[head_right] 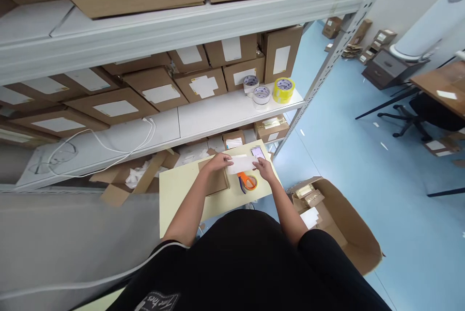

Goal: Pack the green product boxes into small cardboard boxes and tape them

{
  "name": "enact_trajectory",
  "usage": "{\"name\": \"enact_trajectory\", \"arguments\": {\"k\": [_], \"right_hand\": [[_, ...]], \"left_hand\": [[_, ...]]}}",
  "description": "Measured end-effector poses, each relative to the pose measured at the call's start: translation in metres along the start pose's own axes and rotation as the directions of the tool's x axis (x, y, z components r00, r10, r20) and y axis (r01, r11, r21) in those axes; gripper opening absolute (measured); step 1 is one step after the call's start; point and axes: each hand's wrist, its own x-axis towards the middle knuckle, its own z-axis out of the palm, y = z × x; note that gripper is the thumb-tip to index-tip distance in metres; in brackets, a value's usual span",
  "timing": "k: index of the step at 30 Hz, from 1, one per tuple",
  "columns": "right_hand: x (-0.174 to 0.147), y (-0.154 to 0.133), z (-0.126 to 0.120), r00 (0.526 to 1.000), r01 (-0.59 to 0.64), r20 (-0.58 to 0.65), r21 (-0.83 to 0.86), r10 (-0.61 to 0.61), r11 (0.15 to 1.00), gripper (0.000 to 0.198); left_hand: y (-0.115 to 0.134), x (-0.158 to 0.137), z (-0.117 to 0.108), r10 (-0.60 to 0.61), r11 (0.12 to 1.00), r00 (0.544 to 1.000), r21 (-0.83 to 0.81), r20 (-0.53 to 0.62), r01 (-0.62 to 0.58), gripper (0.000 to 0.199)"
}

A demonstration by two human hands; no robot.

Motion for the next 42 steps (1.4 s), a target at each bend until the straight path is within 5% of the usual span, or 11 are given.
{"name": "enact_trajectory", "arguments": {"k": [6, 11, 16, 20, 25, 27, 34, 42], "right_hand": [[-0.002, 0.005, -0.012, 0.991, -0.096, -0.086, 0.022, 0.098, 0.995, 0.054], [-0.004, 0.003, -0.032, 0.966, -0.147, -0.209, 0.041, 0.152, 0.988, 0.058], [-0.003, -0.010, -0.020, 0.986, -0.132, -0.098, 0.042, 0.136, 0.990, 0.055], [0.000, -0.023, 0.004, 0.996, -0.090, -0.020, 0.016, 0.090, 0.996, 0.043], [0.004, -0.044, 0.027, 0.998, 0.004, 0.068, -0.032, -0.002, 0.999, 0.029], [0.003, -0.051, 0.042, 0.997, 0.003, 0.072, 0.035, -0.006, 0.999, 0.033], [-0.028, -0.067, 0.105, 0.982, -0.113, 0.164, 0.129, 0.092, 0.985, 0.038], [-0.043, -0.078, 0.141, 0.988, -0.053, 0.153, 0.124, 0.034, 0.991, 0.034]], "left_hand": [[-0.007, -0.002, 0.002, 0.012, 0.987, 0.999, -0.160, -0.044, -0.019, 0.044], [-0.018, -0.009, -0.001, -0.025, 0.964, 0.970, -0.263, -0.242, -0.041, 0.046], [-0.011, -0.007, 0.011, -0.088, 0.963, 0.964, -0.270, -0.251, 0.018, 0.053], [0.004, -0.021, 0.025, -0.139, 0.939, 0.899, -0.342, -0.416, -0.013, 0.062], [0.012, -0.065, 0.026, -0.068, 0.904, 0.985, -0.427, -0.157, -0.006, 0.051], [0.013, -0.084, 0.025, -0.086, 0.902, 0.982, -0.433, -0.170, 0.004, 0.046], [0.020, -0.132, 0.018, -0.293, 0.758, 0.776, -0.630, -0.559, -0.168, 0.051], [0.032, -0.150, 0.011, -0.265, 0.772, 0.741, -0.596, -0.616, -0.220, 0.048]]}}
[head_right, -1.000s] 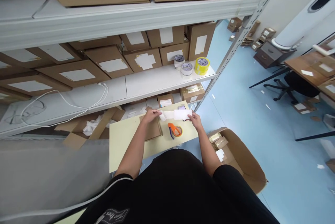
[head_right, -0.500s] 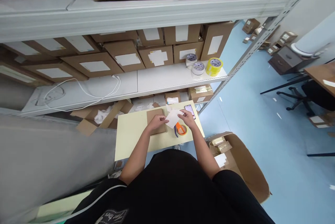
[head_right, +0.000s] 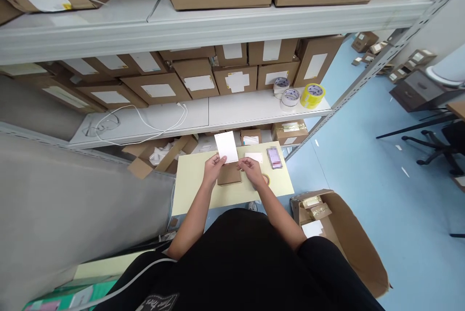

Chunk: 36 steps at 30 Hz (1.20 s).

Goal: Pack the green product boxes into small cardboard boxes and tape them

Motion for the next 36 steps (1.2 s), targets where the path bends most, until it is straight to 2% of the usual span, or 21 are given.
{"name": "enact_trajectory", "arguments": {"k": [6, 9, 12, 14, 16, 19, 21, 26, 28, 32, 36], "right_hand": [[0.000, -0.005, 0.007, 0.999, 0.033, 0.001, -0.022, -0.033, 0.999, 0.033], [-0.001, -0.008, 0.009, 0.999, 0.036, 0.024, -0.021, -0.035, 0.999, 0.031], [-0.001, -0.011, 0.010, 0.997, 0.046, 0.056, -0.010, -0.046, 0.999, 0.029], [-0.001, -0.013, 0.011, 0.996, 0.061, 0.068, -0.004, -0.061, 0.998, 0.029], [0.001, -0.015, 0.011, 0.993, 0.085, 0.083, -0.006, -0.084, 0.996, 0.029], [0.003, -0.018, 0.010, 0.986, 0.127, 0.111, -0.024, -0.123, 0.992, 0.027], [0.005, -0.018, 0.009, 0.981, 0.145, 0.139, -0.040, -0.138, 0.989, 0.026], [0.009, -0.009, 0.006, 0.976, 0.129, 0.185, -0.045, -0.118, 0.991, 0.027], [0.011, -0.004, 0.006, 0.980, 0.095, 0.178, -0.035, -0.087, 0.995, 0.028], [0.016, 0.000, 0.013, 0.979, 0.047, 0.201, -0.061, -0.034, 0.997, 0.029], [0.021, -0.006, 0.026, 0.968, 0.067, 0.247, -0.104, -0.039, 0.992, 0.025]], "left_hand": [[-0.001, 0.001, -0.004, 0.013, 1.000, 1.000, 0.001, 0.010, -0.013, 0.050], [-0.001, 0.002, -0.005, -0.018, 1.000, 0.999, 0.005, 0.039, 0.018, 0.051], [0.004, 0.000, -0.003, -0.036, 0.990, 0.998, 0.133, -0.043, 0.042, 0.062], [0.009, -0.004, 0.000, 0.044, 0.962, 0.990, 0.274, -0.131, -0.007, 0.070], [0.014, -0.010, 0.005, 0.105, 0.936, 0.991, 0.344, -0.083, -0.071, 0.058], [0.019, -0.016, 0.012, 0.055, 0.964, 0.989, 0.250, 0.140, -0.089, 0.042], [0.018, -0.017, 0.014, 0.031, 0.985, 0.980, 0.163, 0.197, -0.064, 0.043], [0.008, -0.013, 0.009, -0.060, 0.998, 0.996, -0.001, 0.072, 0.061, 0.052], [0.004, -0.013, 0.005, -0.108, 0.992, 0.992, -0.065, 0.059, 0.112, 0.060], [-0.002, -0.014, 0.000, -0.089, 0.996, 0.992, 0.027, 0.089, 0.087, 0.055], [-0.007, -0.006, -0.011, -0.067, 0.996, 0.997, 0.067, 0.047, 0.064, 0.046]]}}
